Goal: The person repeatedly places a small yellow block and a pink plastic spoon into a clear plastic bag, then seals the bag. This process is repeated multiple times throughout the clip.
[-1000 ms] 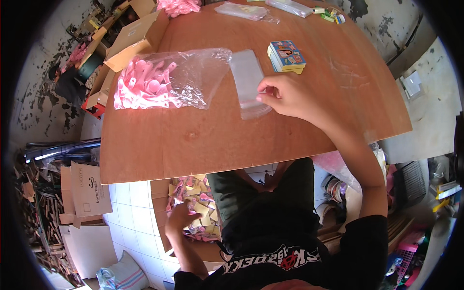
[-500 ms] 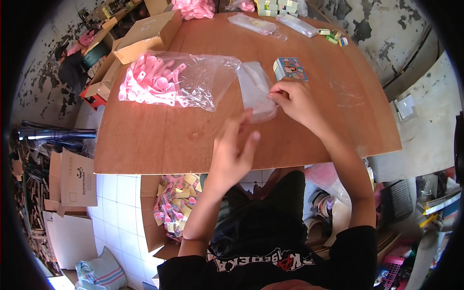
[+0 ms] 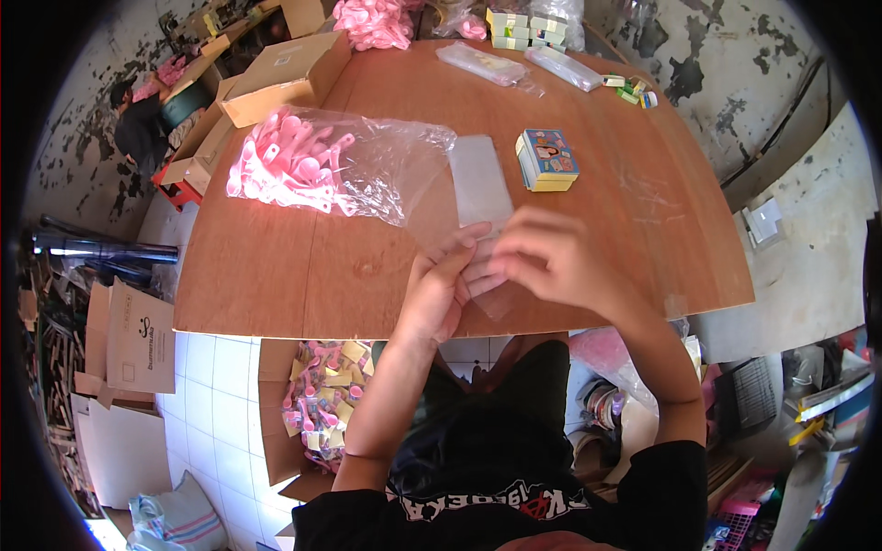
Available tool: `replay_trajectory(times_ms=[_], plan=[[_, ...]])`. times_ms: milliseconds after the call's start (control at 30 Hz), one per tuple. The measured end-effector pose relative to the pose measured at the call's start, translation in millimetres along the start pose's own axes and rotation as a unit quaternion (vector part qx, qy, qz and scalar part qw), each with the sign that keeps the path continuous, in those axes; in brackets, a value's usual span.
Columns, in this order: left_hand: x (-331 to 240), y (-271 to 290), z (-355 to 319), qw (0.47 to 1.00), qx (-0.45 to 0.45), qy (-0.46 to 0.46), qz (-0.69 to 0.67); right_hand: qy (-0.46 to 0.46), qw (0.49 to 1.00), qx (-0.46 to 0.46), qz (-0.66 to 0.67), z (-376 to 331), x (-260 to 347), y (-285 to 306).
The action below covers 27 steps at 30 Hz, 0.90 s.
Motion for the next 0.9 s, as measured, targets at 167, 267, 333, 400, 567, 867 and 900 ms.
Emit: replay_trajectory(times_ms=[167,267,333,400,567,867,900], plan=[[11.6,1.6,3.3,0.993,0.007,-0.06,-0.099,-0.237,0.928,-0.134,-0.255,-9.5,-95.7,38.6],[16.5,2.1,1.0,0.981,-0.037,-0.078,-0.171,-0.401,0.833,-0.012,-0.381,-27.1,-140.8,40.5],[14.6,-0.2,-5.0,0.983,-0.049,-0.076,-0.16,-0.472,0.846,0.052,-0.242,-30.3,-152.2,31.2],[15.7,3.7,-7.4,0.983,-0.059,-0.081,-0.153,-0.457,0.856,0.024,-0.24,-27.2,-144.5,29.3],[18.1,5.2,-6.1,0.984,-0.06,-0.099,-0.137,-0.297,0.878,-0.082,-0.366,-18.2,-115.2,36.8],[9.6,12.8,-5.7,0.967,-0.108,-0.178,-0.144,-0.328,0.892,-0.305,0.059,-51.2,12.8,9.7],[9.8,13.6,-5.6,0.965,-0.107,-0.184,-0.15,-0.357,0.88,-0.307,0.065,-60.7,21.1,3.0]])
Point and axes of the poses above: each hand's wrist, its own z-axis towards the middle knuckle, its own y-axis out of the back of the hand, x = y × z, the point moved 4 cm from there along z, towards the middle knuckle, and after that the axes turned 9 degrees about y, right-handed, at the moved point
